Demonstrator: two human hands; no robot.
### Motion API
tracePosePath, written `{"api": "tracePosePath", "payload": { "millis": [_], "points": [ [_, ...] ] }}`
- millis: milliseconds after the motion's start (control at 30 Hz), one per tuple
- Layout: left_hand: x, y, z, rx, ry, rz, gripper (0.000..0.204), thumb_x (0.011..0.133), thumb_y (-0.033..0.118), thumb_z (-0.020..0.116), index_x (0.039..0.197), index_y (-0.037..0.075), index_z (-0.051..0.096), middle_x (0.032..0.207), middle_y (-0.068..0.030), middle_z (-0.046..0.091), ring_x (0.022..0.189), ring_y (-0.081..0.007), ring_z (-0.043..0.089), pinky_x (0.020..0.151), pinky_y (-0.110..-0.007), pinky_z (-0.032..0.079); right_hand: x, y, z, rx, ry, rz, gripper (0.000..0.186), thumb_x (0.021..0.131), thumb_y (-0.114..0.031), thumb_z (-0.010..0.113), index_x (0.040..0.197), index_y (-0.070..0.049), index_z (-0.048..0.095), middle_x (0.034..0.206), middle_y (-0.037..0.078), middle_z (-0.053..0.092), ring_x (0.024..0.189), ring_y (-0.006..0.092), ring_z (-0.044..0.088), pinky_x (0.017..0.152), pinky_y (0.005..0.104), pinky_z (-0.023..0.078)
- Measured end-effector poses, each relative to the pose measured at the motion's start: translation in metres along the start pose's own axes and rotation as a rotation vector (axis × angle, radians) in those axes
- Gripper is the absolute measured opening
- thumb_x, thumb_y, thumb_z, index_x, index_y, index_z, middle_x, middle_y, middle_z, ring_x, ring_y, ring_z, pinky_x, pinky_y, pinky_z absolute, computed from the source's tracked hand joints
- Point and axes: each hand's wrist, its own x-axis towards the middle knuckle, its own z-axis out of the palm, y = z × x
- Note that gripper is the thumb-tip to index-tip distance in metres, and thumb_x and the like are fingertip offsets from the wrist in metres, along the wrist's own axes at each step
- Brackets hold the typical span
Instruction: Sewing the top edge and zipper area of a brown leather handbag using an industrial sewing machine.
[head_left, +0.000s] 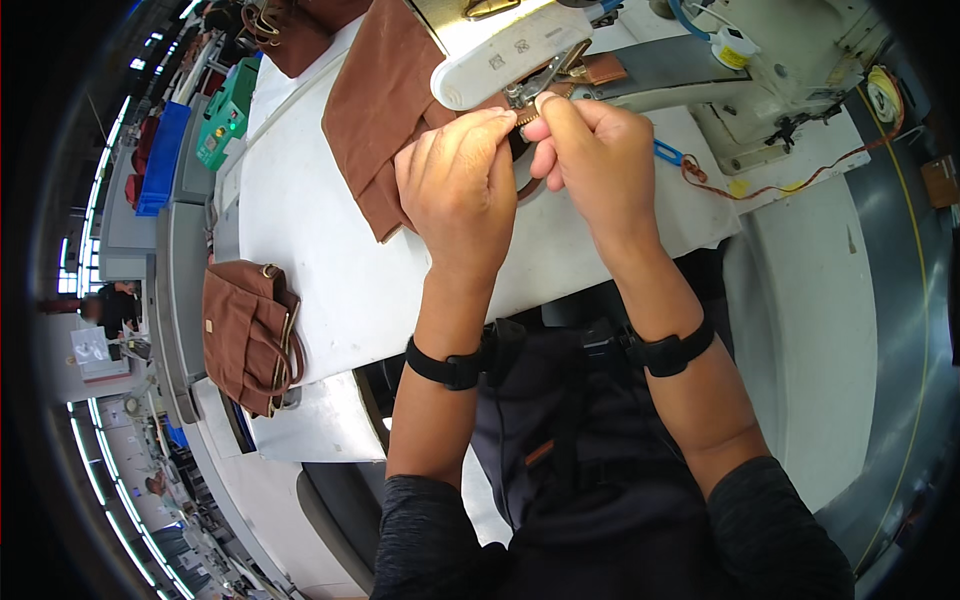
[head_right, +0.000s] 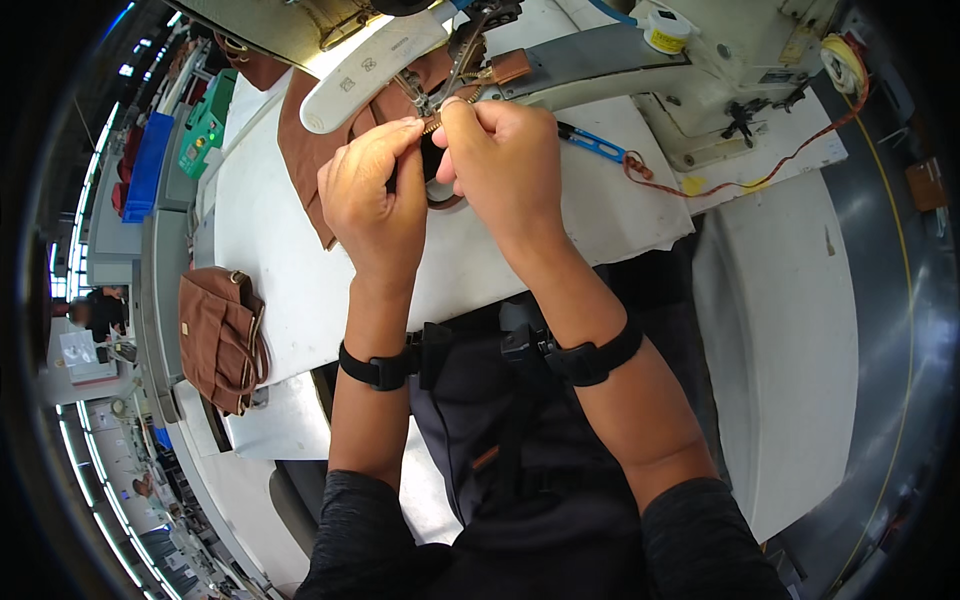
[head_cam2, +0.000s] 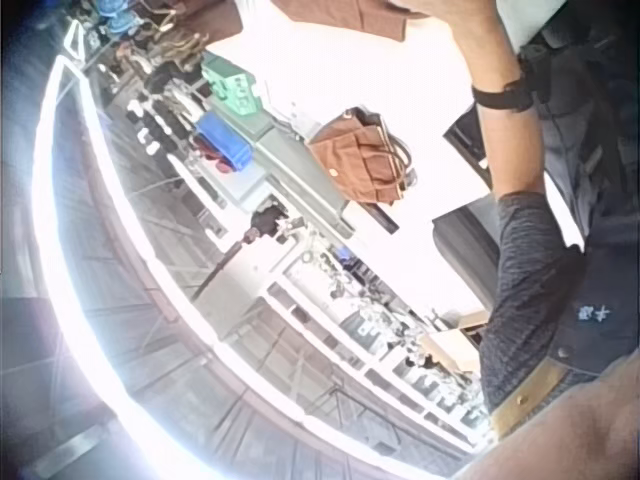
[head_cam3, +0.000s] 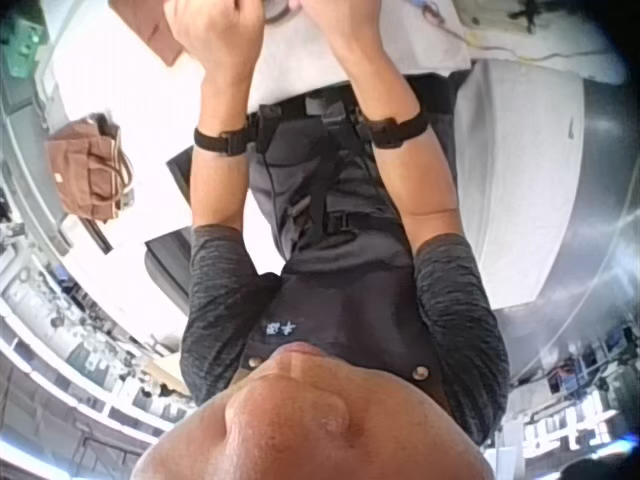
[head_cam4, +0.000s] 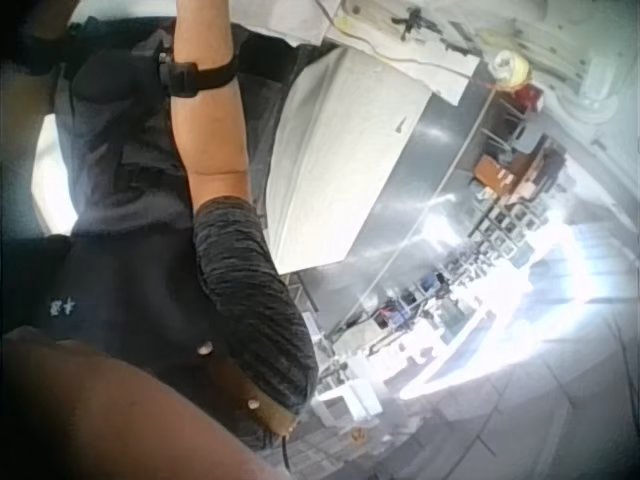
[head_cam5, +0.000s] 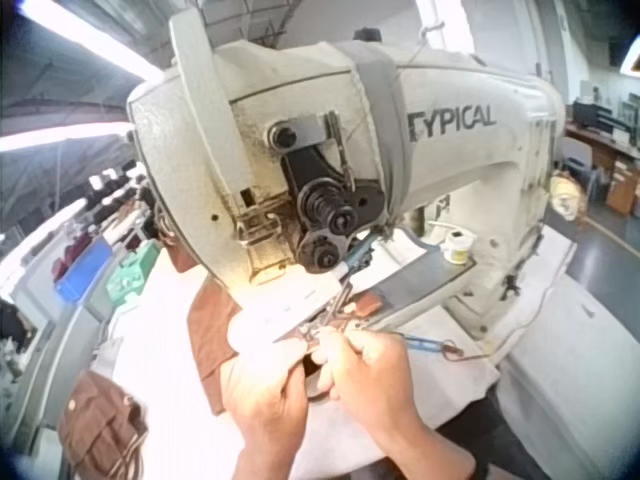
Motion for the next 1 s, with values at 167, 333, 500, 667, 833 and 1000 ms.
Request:
{"api": "tracePosePath", "payload": {
  "millis": [167,333,500,667,833,1000],
  "points": [
    [0.0,-0.001,0.003,0.021,0.045,0.032,0.015,0.085,0.004,0.073,0.096,0.013,0.075,0.098,0.0044,0.076,0.086,-0.0144,0.067,0.08,-0.031,0.045,0.0,-0.004,-0.011,-0.181,-0.032,-0.121,0.031,0.099,-0.019,0.062,0.08,0.004,0.071,0.058,0.006,0.066,0.046,0.0076,0.055,0.047,0.0226,0.043],
    [-0.002,0.001,0.001,0.031,0.067,0.02,0.015,0.086,0.005,0.073,0.097,0.014,0.075,0.098,0.0053,0.076,0.084,-0.0143,0.067,0.079,-0.03,0.044,0.003,-0.009,-0.011,-0.012,-0.072,-0.197,0.021,0.101,-0.016,0.065,0.096,0.004,0.069,0.064,0.005,0.068,0.048,0.0056,0.053,0.046,0.0238,0.041],
    [-0.003,0.007,-0.002,0.005,-0.001,-0.063,0.016,0.086,0.003,0.076,0.1,0.011,0.075,0.105,-0.0004,0.078,0.092,-0.0184,0.07,0.083,-0.032,0.046,0.014,-0.014,-0.015,-0.117,-0.108,-0.226,0.019,0.101,-0.014,0.064,0.099,0.004,0.071,0.062,0.003,0.067,0.048,0.0045,0.052,0.046,0.0236,0.041],
    [-0.004,0.008,0.003,0.018,0.051,-0.066,0.016,0.086,0.003,0.075,0.1,0.01,0.074,0.106,-0.0009,0.078,0.093,-0.0195,0.07,0.083,-0.033,0.047,0.007,-0.006,-0.017,-0.165,0.001,-0.353,0.019,0.102,-0.013,0.063,0.107,0.002,0.073,0.061,0.002,0.067,0.048,0.0044,0.053,0.047,0.0235,0.043],
    [-0.007,0.004,0.005,-0.012,0.083,-0.031,0.02,0.082,0.003,0.074,0.099,0.013,0.074,0.103,0.0009,0.075,0.089,-0.0194,0.067,0.079,-0.035,0.046,0.011,0.001,-0.022,-0.426,0.019,-0.487,0.021,0.103,-0.017,0.066,0.112,0.001,0.072,0.066,0.007,0.069,0.055,0.0069,0.06,0.054,0.0274,0.049],
    [-0.01,0.004,0.008,-0.066,0.154,-0.062,0.017,0.081,0.002,0.072,0.096,0.011,0.071,0.1,0.0022,0.073,0.086,-0.0186,0.066,0.079,-0.035,0.046,0.004,0.002,-0.032,-0.474,-0.112,-0.42,0.028,0.105,-0.017,0.062,0.128,0.0,0.065,0.069,0.006,0.067,0.056,0.0075,0.055,0.055,0.0257,0.046]
  ]
}}
